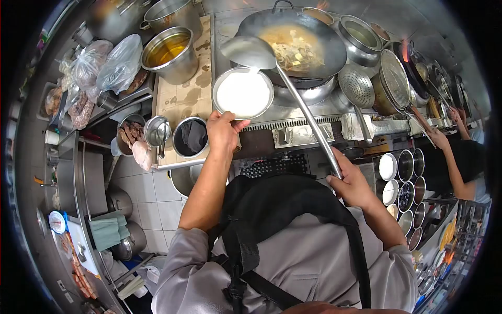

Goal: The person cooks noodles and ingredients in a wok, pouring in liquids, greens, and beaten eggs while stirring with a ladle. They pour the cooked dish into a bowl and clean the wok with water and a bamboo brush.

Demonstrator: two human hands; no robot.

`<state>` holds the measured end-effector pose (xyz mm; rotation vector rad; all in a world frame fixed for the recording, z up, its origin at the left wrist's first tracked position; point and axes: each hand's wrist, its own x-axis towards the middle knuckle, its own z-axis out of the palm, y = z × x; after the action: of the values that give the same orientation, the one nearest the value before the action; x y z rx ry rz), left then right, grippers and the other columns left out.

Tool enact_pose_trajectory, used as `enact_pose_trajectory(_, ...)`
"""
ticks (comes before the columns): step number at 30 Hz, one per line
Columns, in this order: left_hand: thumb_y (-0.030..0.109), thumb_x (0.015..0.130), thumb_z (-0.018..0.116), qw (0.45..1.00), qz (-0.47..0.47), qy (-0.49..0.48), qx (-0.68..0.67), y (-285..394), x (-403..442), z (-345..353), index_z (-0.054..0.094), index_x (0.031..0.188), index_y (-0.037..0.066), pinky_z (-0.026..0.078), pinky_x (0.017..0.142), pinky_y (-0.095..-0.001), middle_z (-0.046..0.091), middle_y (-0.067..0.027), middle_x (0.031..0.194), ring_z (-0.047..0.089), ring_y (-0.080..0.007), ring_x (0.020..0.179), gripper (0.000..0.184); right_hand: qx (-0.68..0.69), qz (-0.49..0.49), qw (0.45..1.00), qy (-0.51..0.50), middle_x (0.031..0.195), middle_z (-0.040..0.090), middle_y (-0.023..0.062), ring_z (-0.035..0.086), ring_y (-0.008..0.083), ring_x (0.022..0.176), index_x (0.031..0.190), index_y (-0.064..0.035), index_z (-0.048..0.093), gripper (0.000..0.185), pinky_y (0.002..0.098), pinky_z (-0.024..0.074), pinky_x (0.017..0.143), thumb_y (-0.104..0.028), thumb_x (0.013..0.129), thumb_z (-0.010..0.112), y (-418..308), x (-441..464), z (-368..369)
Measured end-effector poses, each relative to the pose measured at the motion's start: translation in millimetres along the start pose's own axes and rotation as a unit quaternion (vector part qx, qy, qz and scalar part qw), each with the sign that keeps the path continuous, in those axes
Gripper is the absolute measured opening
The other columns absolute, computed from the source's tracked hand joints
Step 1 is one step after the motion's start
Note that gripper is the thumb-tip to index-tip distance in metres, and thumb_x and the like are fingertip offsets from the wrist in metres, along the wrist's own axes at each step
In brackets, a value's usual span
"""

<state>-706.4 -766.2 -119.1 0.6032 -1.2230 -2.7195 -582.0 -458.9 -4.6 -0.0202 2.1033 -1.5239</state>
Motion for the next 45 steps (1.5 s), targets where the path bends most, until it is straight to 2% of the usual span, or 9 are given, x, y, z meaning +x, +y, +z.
enact_pose_trajectory(6, -0.008, 0.081, 0.05, 1.0, 0.02, 0.008, 0.001, 7.0, 2.4, 5.2, 0.051, 0.092, -0.003, 0.062, 0.059, -0.0418, 0.06, -0.0145, 0.088, 0.063, -0.0253, 0.068, 0.012, -0.282, -0.236, 0.926, 0.087, 0.084, 0.064, 0.006, 0.058, 0.0129, 0.053, 0.147, -0.0059, 0.03, 0.07, 0.0253, 0.0491, 0.059, 0.0, 0.083, 0.057, 42.5, 22.1, 3.2)
enact_pose_trajectory(11, -0.007, 0.081, 0.05, 1.0, 0.012, 0.022, 0.016, 4.3, 9.0, 2.6, 0.05, 0.092, -0.002, 0.063, 0.06, -0.0432, 0.06, -0.0144, 0.089, 0.065, -0.0275, 0.072, 0.012, 0.099, 0.076, 0.988, -0.091, 0.067, 0.054, 0.0065, 0.05, 0.0129, 0.044, 0.144, -0.0086, 0.035, 0.063, 0.0232, 0.0427, 0.042, 0.0, 0.085, 0.055, 0.2, 14.3, -1.5)
enact_pose_trajectory(18, -0.005, 0.083, 0.051, 0.999, -0.001, 0.026, 0.044, -1.8, 13.2, -6.9, 0.049, 0.101, -0.003, 0.061, 0.065, -0.045, 0.06, -0.0169, 0.102, 0.064, -0.032, 0.083, 0.019, 0.421, 0.101, 0.89, -0.141, 0.061, 0.044, -0.0004, 0.043, 0.0077, 0.043, 0.145, -0.0064, 0.032, 0.066, 0.0224, 0.0383, 0.037, 0.001, 0.083, 0.052, -4.6, 9.9, -5.9)
enact_pose_trajectory(23, -0.004, 0.084, 0.051, 0.999, 0.009, 0.001, 0.032, 3.1, 9.2, -1.6, 0.05, 0.106, -0.004, 0.061, 0.064, -0.0436, 0.061, -0.0183, 0.102, 0.065, -0.0323, 0.084, 0.023, 0.091, 0.034, 0.994, -0.057, 0.063, 0.047, 0.0004, 0.045, 0.0064, 0.046, 0.149, -0.0068, 0.026, 0.071, 0.0218, 0.0416, 0.041, -0.001, 0.084, 0.054, -10.9, 5.6, -2.3)
enact_pose_trajectory(31, -0.007, 0.082, 0.05, 0.999, 0.042, 0.019, 0.001, 6.6, 9.3, 20.5, 0.048, 0.099, -0.002, 0.063, 0.06, -0.0411, 0.061, -0.016, 0.092, 0.065, -0.0268, 0.071, 0.018, -0.26, -0.249, 0.931, 0.059, 0.064, 0.05, 0.0016, 0.048, 0.0099, 0.046, 0.149, -0.0087, 0.027, 0.072, 0.0248, 0.0415, 0.044, -0.002, 0.084, 0.056, 19.5, 29.9, -21.3)
enact_pose_trajectory(33, -0.008, 0.082, 0.05, 0.999, 0.047, 0.015, -0.007, 3.3, 12.3, 26.0, 0.047, 0.098, -0.002, 0.062, 0.06, -0.0415, 0.06, -0.0158, 0.091, 0.065, -0.0266, 0.07, 0.017, -0.052, 0.014, 0.997, -0.047, 0.063, 0.05, 0.0034, 0.047, 0.0118, 0.043, 0.147, -0.0101, 0.032, 0.067, 0.0247, 0.0405, 0.041, -0.003, 0.085, 0.056, -10.6, 22.1, -26.3)
enact_pose_trajectory(37, -0.008, 0.081, 0.05, 0.996, 0.062, 0.06, -0.002, -1.3, 15.0, 34.8, 0.044, 0.094, 0.0, 0.062, 0.06, -0.0423, 0.06, -0.016, 0.091, 0.064, -0.0275, 0.07, 0.016, 0.14, 0.092, 0.979, -0.12, 0.061, 0.047, 0.004, 0.044, 0.0128, 0.039, 0.144, -0.0098, 0.036, 0.062, 0.0242, 0.038, 0.037, -0.003, 0.085, 0.056, -27.1, 32.6, -55.5)
enact_pose_trajectory(39, -0.008, 0.081, 0.05, 0.995, 0.062, 0.071, -0.007, -3.6, 17.6, 35.2, 0.043, 0.094, 0.0, 0.062, 0.06, -0.0424, 0.06, -0.0164, 0.092, 0.065, -0.0278, 0.071, 0.016, 0.413, 0.114, 0.881, -0.202, 0.06, 0.045, 0.003, 0.043, 0.0135, 0.038, 0.14, -0.0081, 0.039, 0.054, 0.0247, 0.037, 0.036, -0.003, 0.088, 0.052, -26.6, 37.2, -70.6)
enact_pose_trajectory(45, -0.007, 0.082, 0.049, 0.995, 0.078, 0.061, -0.01, 2.1, 10.4, 53.2, 0.044, 0.1, -0.001, 0.062, 0.062, -0.0417, 0.059, -0.0171, 0.094, 0.065, -0.0285, 0.076, 0.02, 0.271, 0.015, 0.949, -0.162, 0.06, 0.043, 0.0018, 0.042, 0.0102, 0.04, 0.145, -0.0055, 0.033, 0.064, 0.0223, 0.0377, 0.037, -0.003, 0.085, 0.055, -29.9, 45.0, -86.2)
